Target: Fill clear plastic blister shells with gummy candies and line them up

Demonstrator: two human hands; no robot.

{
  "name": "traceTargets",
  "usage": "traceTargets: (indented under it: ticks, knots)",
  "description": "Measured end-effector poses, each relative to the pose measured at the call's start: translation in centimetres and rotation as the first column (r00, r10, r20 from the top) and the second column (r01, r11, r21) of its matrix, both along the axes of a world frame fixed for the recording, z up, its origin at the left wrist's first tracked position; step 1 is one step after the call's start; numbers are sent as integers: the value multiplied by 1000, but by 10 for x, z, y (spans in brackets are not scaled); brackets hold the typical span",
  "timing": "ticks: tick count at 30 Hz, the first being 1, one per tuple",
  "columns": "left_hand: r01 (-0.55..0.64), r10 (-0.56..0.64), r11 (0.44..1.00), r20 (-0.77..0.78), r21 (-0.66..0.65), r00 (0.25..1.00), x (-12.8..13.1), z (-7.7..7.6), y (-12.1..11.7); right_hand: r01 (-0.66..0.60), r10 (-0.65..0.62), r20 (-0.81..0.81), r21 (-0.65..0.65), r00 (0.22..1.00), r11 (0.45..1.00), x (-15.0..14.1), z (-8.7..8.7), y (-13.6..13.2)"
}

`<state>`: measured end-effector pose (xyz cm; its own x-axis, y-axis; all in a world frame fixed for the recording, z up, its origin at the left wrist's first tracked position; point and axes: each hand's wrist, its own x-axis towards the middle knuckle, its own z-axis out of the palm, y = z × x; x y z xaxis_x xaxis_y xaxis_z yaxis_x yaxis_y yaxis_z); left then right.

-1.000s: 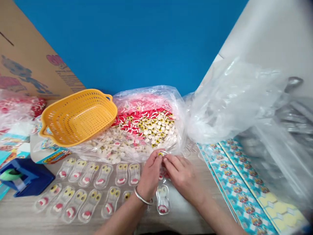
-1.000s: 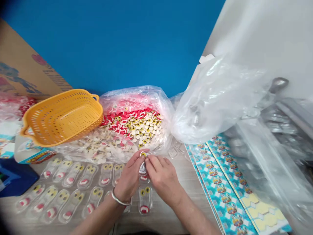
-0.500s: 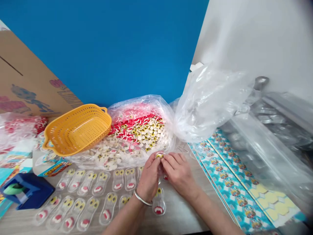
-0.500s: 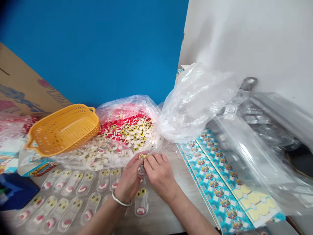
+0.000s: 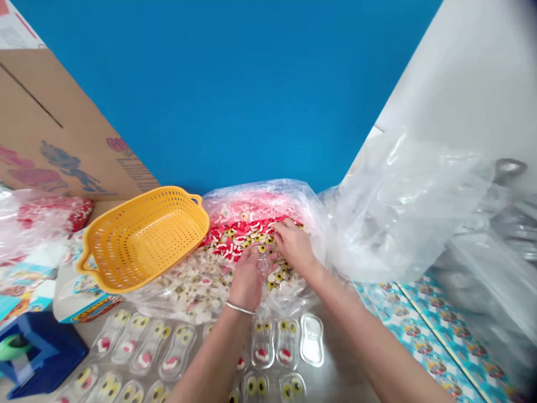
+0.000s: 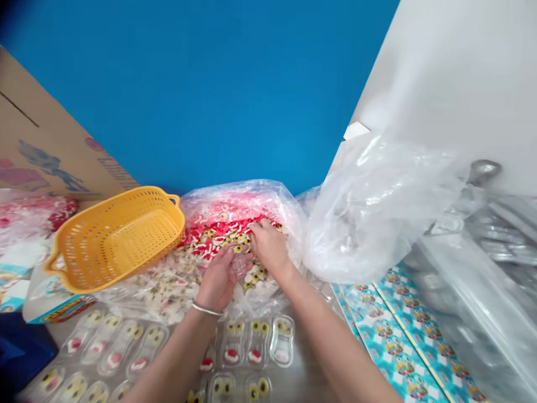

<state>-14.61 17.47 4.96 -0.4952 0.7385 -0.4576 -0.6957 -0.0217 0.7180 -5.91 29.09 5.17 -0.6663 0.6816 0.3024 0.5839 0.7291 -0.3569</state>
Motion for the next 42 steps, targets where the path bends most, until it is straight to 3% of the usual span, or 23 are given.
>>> traceTargets:
  ticks: [4, 8, 12, 19, 22, 26, 31, 39, 42]
  knots:
    - [-3, 2, 1000, 35, 17, 999, -5, -4, 2, -57, 37, 198, 99, 980, 993, -11, -1, 7]
    - [0, -2, 1000, 47, 28, 999, -4, -7, 2, -83, 68, 206, 68, 976, 994, -8, -1, 5]
    - [-19, 18, 1000, 61, 12, 998, -1, -5, 1, -46, 48, 108, -21, 993, 999, -9, -3, 7]
    - [-12, 6, 999, 110, 50, 994, 8, 0, -7, -166, 99, -282, -226, 954, 960, 7, -4, 4]
    - [-3, -11, 995, 147, 97, 989, 19, 1, -8, -185, 106, -331, -218, 938, 958, 28, 9, -21]
    - [56, -75, 989, 138, 136, 988, 44, 8, -12, -246, 217, -218, -112, 951, 963, 70, 22, -67]
    - [188, -201, 974, 105, 129, 974, 90, 13, -19, -308, 312, -78, 51, 947, 950, 131, 19, -101]
    - [392, -392, 920, 22, 13, 920, 153, 14, -21, -158, 163, -53, 80, 985, 984, 203, 10, -122]
    - [451, -453, 890, -11, -61, 892, 164, 18, -17, -15, 17, -146, 21, 989, 1000, 223, 11, -115]
